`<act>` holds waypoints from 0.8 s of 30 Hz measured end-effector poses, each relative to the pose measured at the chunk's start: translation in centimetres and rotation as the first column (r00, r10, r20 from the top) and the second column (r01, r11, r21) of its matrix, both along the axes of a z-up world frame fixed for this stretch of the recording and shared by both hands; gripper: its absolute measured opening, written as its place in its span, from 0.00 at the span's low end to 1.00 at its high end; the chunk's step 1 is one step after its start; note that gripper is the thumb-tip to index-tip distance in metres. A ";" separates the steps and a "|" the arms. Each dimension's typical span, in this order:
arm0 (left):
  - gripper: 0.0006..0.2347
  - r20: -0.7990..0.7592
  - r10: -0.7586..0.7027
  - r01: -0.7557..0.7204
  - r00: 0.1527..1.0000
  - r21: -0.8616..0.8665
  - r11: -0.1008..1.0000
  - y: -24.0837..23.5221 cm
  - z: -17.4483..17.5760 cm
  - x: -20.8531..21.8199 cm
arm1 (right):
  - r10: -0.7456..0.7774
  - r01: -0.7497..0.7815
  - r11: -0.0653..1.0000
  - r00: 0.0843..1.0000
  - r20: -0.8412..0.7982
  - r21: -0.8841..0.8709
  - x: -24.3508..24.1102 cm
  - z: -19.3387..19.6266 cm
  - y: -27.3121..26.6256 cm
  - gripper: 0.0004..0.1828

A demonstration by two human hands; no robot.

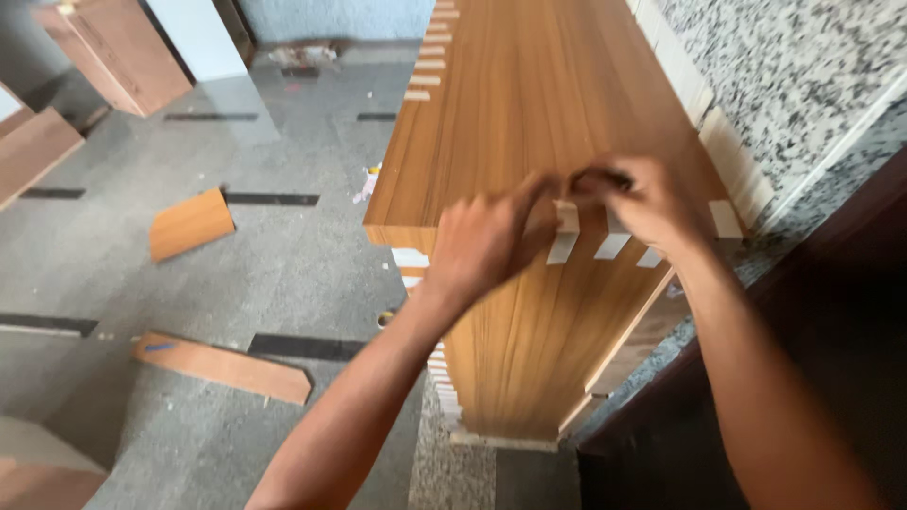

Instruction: The person removes masking tape from the edges of a wooden cabinet and smooths the surfaces using a small block and a cloth.

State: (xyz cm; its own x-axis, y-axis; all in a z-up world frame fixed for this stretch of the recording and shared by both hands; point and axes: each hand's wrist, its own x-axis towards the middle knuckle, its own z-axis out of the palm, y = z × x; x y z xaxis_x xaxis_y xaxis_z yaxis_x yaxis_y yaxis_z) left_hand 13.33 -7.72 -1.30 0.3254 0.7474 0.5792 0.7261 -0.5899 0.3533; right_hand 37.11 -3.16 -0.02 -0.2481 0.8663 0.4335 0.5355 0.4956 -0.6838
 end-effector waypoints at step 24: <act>0.06 0.141 -0.129 0.134 0.982 -0.024 0.991 -2.4 -2.1 4.2 | -0.098 0.099 0.995 0.982 0.161 0.002 4.3 0.4 -1.3 0.10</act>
State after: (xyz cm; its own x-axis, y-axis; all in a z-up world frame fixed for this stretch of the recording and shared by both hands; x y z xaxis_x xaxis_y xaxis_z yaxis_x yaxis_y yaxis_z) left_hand 17.55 -10.13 -3.36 0.3407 0.7228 0.6012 0.5855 -0.6634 0.4658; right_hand 41.43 -4.49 0.35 -0.2269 0.8925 0.3898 0.6845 0.4308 -0.5881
